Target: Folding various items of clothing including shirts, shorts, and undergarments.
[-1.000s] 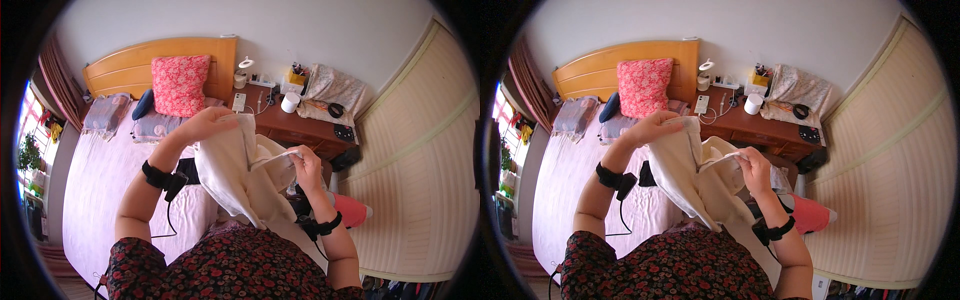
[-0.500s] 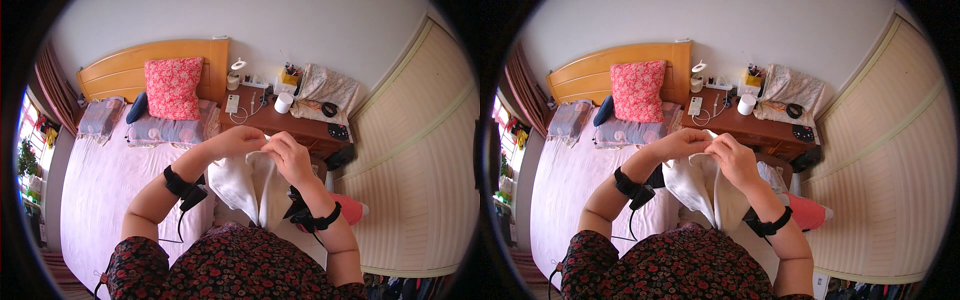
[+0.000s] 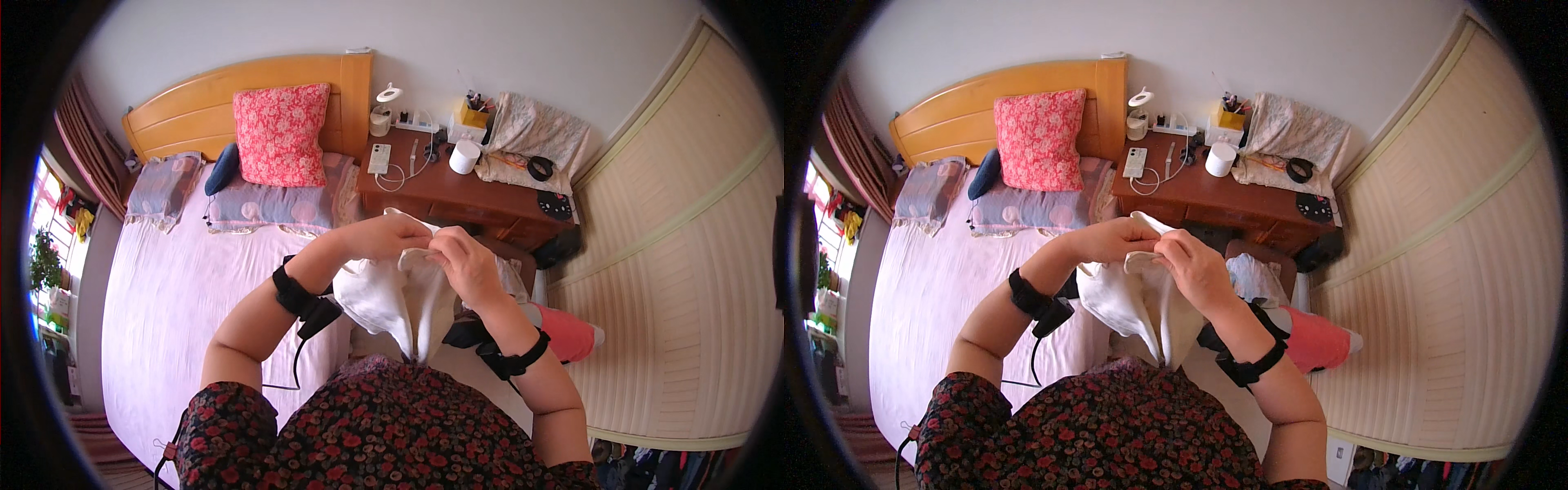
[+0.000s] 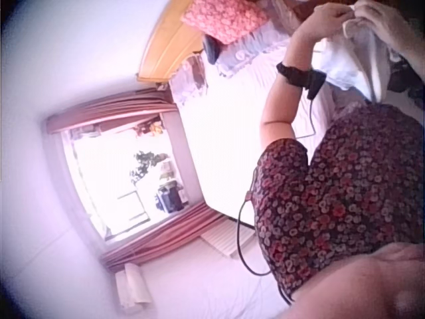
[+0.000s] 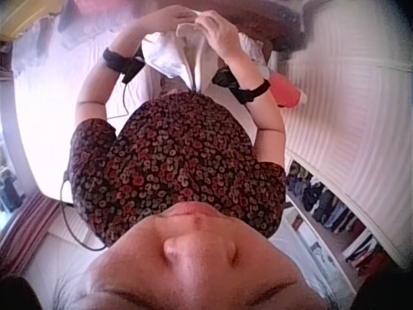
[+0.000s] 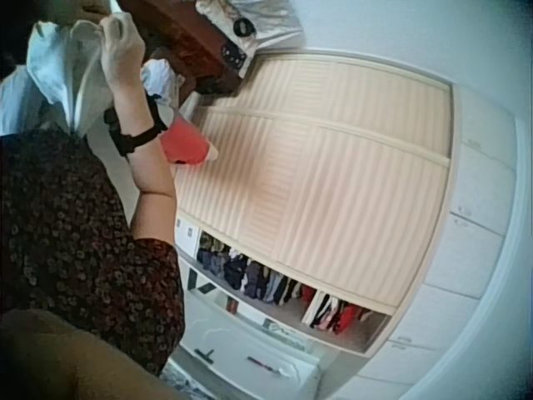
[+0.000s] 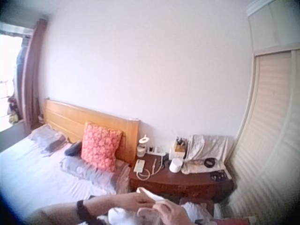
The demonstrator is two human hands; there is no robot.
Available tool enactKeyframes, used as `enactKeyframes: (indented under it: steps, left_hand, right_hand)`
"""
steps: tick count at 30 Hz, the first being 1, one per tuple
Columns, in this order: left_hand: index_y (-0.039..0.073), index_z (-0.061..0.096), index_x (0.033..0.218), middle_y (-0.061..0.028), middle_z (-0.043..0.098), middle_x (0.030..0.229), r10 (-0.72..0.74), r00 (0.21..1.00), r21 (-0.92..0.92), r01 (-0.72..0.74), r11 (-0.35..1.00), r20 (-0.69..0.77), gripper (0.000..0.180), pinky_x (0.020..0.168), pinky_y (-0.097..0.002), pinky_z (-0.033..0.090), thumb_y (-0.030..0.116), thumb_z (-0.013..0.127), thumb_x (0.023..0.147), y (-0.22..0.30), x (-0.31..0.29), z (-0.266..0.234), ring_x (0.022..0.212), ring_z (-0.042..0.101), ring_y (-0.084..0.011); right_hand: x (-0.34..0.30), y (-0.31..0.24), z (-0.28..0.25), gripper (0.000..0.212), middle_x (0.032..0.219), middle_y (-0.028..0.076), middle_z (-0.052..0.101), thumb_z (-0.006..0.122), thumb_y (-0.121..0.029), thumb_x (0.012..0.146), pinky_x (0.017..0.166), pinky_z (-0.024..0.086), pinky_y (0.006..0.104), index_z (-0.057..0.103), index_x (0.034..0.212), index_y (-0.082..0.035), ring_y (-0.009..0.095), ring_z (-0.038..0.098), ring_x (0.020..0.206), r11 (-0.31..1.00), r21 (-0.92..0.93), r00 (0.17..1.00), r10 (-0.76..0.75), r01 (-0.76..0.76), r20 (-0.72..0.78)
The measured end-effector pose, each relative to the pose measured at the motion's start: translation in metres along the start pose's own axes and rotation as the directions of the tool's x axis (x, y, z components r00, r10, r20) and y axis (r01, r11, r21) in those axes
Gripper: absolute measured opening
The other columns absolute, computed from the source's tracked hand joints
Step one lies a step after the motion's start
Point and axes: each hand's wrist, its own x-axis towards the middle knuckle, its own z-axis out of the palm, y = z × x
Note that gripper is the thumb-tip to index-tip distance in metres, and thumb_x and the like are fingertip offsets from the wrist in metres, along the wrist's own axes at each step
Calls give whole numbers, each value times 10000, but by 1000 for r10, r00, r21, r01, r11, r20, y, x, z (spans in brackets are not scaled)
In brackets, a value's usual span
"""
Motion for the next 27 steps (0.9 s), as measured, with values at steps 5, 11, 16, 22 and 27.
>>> enactKeyframes:
  steps: [5,11,16,22,27]
  left_hand:
    - [-9,604,1115,-61,620,999,-183,979,-141,195,971,94,328,782,-280,449,262,527,946,15,-10,-3,876,550,-134]
    - [-3,599,1147,-70,625,1011,21,999,-83,-18,996,34,420,797,-302,456,305,652,866,17,-30,8,912,573,-164]
    - [0,610,1129,-42,646,940,-38,997,-188,26,982,-60,361,772,-268,445,209,687,845,6,-29,26,859,537,-87]
    - [5,610,1119,-17,626,954,36,997,-252,-52,966,-65,334,778,-265,438,175,693,843,4,-31,26,868,523,-82]
    - [-7,636,1055,-19,630,903,-39,997,-238,23,971,-64,323,763,-266,438,210,713,828,2,-29,29,848,529,-85]
  right_hand:
    - [-1,-3,-3,223,894,57,571,691,-111,770,609,504,349,510,895,-74,265,613,749,990,63,992,128,-129,19]
    - [-5,-2,3,194,819,84,575,685,-139,791,583,480,358,527,862,-50,279,602,700,971,113,978,207,-209,29]
    - [-5,-6,1,182,767,86,581,685,-153,811,575,457,309,556,831,-26,221,583,648,893,314,946,318,-323,71]
    - [-2,-7,0,193,743,81,582,664,-183,853,599,431,262,574,852,-12,115,524,647,752,490,896,402,-441,189]
    - [-6,-4,0,246,730,106,602,606,-224,899,608,436,290,549,865,13,146,536,653,751,344,818,450,-564,359]
